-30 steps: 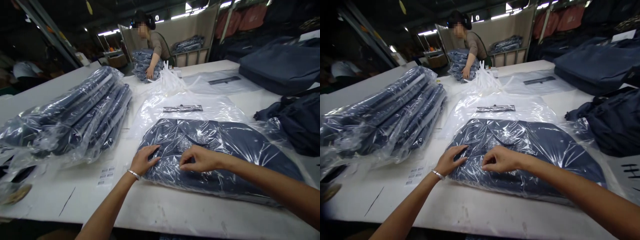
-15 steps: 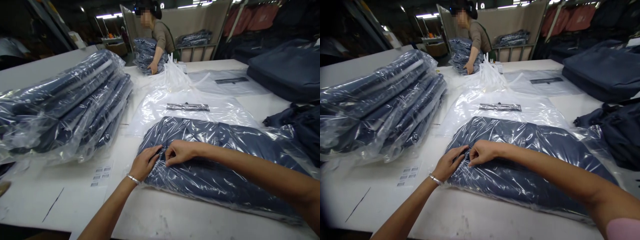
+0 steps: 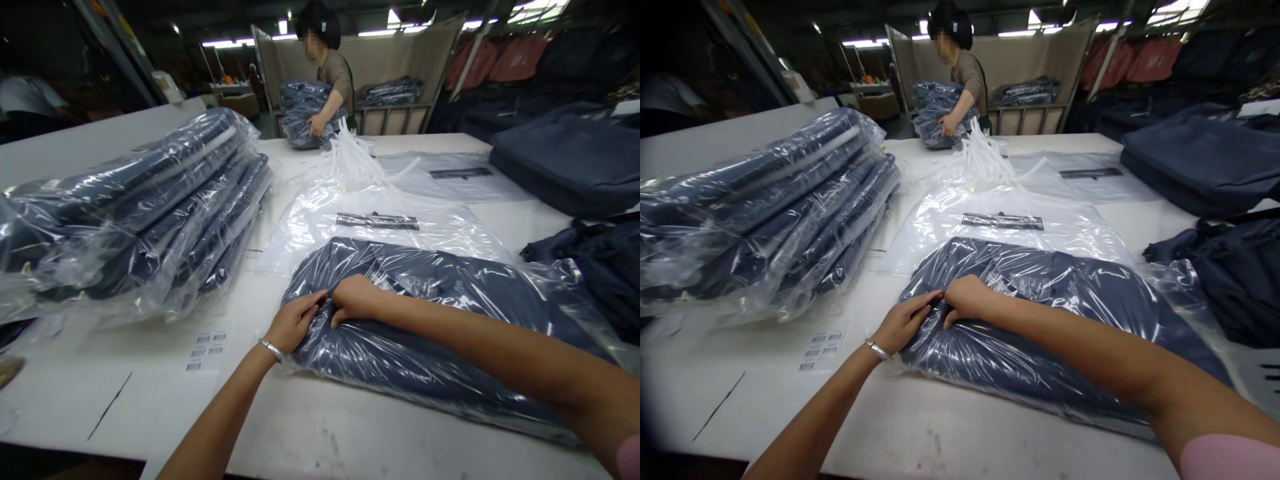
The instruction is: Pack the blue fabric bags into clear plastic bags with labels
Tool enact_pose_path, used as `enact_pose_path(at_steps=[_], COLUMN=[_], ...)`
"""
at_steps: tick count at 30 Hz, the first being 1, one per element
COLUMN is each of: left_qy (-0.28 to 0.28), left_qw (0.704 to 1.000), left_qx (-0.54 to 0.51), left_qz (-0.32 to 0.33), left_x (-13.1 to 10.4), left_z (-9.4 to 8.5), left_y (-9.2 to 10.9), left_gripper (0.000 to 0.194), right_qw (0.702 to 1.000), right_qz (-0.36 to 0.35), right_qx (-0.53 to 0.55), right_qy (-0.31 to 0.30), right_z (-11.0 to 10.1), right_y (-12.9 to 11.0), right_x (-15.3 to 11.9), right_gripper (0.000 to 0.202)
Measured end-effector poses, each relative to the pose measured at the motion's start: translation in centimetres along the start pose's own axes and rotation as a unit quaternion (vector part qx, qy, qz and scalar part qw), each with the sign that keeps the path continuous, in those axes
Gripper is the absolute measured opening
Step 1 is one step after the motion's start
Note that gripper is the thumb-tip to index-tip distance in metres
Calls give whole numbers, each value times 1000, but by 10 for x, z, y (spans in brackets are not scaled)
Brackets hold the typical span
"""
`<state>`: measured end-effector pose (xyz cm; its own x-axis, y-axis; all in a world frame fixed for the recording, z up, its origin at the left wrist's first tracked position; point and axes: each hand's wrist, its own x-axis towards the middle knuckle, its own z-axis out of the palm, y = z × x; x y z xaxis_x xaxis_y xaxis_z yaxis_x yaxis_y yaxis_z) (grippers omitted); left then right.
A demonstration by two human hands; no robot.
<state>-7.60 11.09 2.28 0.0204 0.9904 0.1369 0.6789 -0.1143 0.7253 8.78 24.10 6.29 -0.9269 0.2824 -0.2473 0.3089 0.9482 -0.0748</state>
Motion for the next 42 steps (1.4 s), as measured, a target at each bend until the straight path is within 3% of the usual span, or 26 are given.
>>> enact_pose_path(at_steps=[2,5,8,10,15,19,21,24,30,32,35,37,39,42], left_qy=[27,119,201,224,246,319,302,269,295,321,359,341,301,262], left_qw=[999,992,979,972,953,926,928,939,929,926,917,921,929,933], left_qx=[-30,-39,9,66,175,142,95,65,57,59,72,79,77,71], left_qz=[-12,-32,-37,-25,-24,-144,-194,-206,-218,-192,-158,-171,-201,-234], left_x=[1,-7,-26,-42,-76,-93,-96,-93,-83,-85,-88,-87,-85,-80], left_z=[-5,-14,-20,-20,-6,11,21,31,32,32,33,33,31,24], left_y=[1,8,21,32,50,48,47,47,48,49,49,44,34,22], left_gripper=[38,35,31,30,34,56,70,84,85,73,60,63,66,69], right_qw=[1000,995,983,976,979,974,966,956,941,943,959,964,962,946], right_qz=[21,54,67,67,94,148,168,200,237,212,74,-7,-14,28], right_qx=[22,88,173,204,180,127,119,129,136,139,165,186,199,203], right_qy=[8,15,-7,-18,30,119,153,173,200,216,217,191,185,251], right_z=[7,15,14,9,1,8,16,26,17,15,21,28,35,46], right_y=[2,2,0,-1,-15,-40,-48,-43,-18,-23,-39,-48,-54,-65], right_x=[-1,-7,-15,-21,-36,-59,-70,-74,-68,-73,-80,-84,-87,-102], right_gripper=[53,48,40,34,29,33,34,27,25,27,32,40,46,45])
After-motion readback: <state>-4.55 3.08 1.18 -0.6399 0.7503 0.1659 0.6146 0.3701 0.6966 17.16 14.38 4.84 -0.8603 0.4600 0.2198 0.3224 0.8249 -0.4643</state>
